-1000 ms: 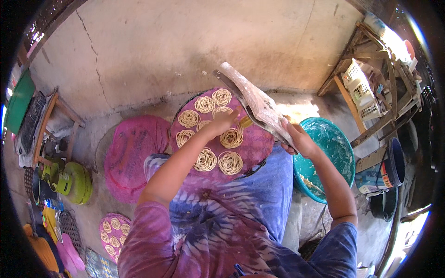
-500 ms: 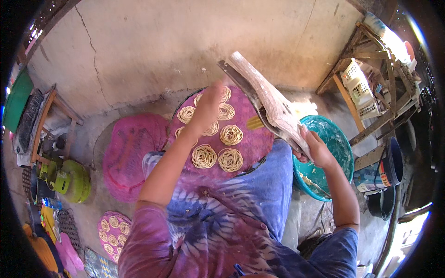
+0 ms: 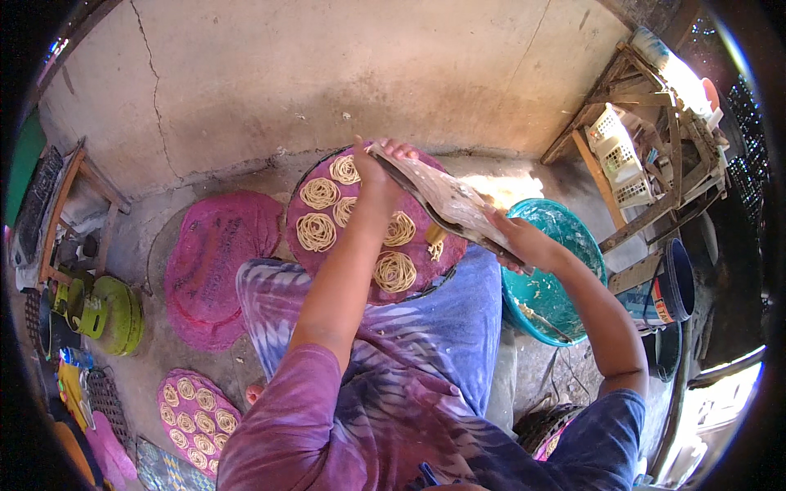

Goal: The person sits on the floor and uses a manual noodle press to extrude dough into spiral-shaped noodles onto a pink mat. They repeatedly scoop dough from a green basin, load it into the press, and squeeze the handle to form noodles, then place the finished mat aside and replace it with a new one.

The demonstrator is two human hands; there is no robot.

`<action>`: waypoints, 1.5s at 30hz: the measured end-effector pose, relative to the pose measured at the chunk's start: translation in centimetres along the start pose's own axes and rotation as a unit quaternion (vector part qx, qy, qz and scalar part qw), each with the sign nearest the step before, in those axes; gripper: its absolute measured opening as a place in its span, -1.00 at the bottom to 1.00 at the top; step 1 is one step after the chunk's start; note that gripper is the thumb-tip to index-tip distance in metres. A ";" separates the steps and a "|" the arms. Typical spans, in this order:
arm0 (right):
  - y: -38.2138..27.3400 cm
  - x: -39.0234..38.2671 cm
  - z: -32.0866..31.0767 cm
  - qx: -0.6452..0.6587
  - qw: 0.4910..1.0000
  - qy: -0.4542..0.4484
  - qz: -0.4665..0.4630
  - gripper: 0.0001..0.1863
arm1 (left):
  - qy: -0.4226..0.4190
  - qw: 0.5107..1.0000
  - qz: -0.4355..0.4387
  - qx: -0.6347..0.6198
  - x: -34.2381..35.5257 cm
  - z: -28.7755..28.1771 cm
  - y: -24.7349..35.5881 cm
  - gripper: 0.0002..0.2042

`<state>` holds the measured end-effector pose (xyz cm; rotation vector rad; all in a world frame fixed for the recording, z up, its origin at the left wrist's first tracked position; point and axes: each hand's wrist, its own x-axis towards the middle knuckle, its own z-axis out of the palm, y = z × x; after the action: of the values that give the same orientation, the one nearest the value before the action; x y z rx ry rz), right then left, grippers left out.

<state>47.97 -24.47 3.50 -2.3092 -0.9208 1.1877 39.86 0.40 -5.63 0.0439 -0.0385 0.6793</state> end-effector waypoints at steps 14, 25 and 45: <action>-0.9 -2.3 0.7 0.045 0.998 0.049 -0.014 -0.28 | 0.033 0.998 0.006 0.053 -1.3 4.0 0.6 -0.48; 3.0 -2.6 -0.3 0.073 0.990 0.116 -0.021 -0.35 | 0.025 0.994 -0.044 0.101 -0.1 2.8 -3.3 -0.46; 6.1 -0.9 0.0 0.193 0.970 0.111 -0.100 -0.43 | -0.097 0.524 -0.213 0.819 -4.1 -3.0 -3.4 -0.19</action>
<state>49.88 -29.46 0.36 -1.9390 -0.7445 0.9071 38.86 -4.72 -8.90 1.9431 0.4180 -0.0310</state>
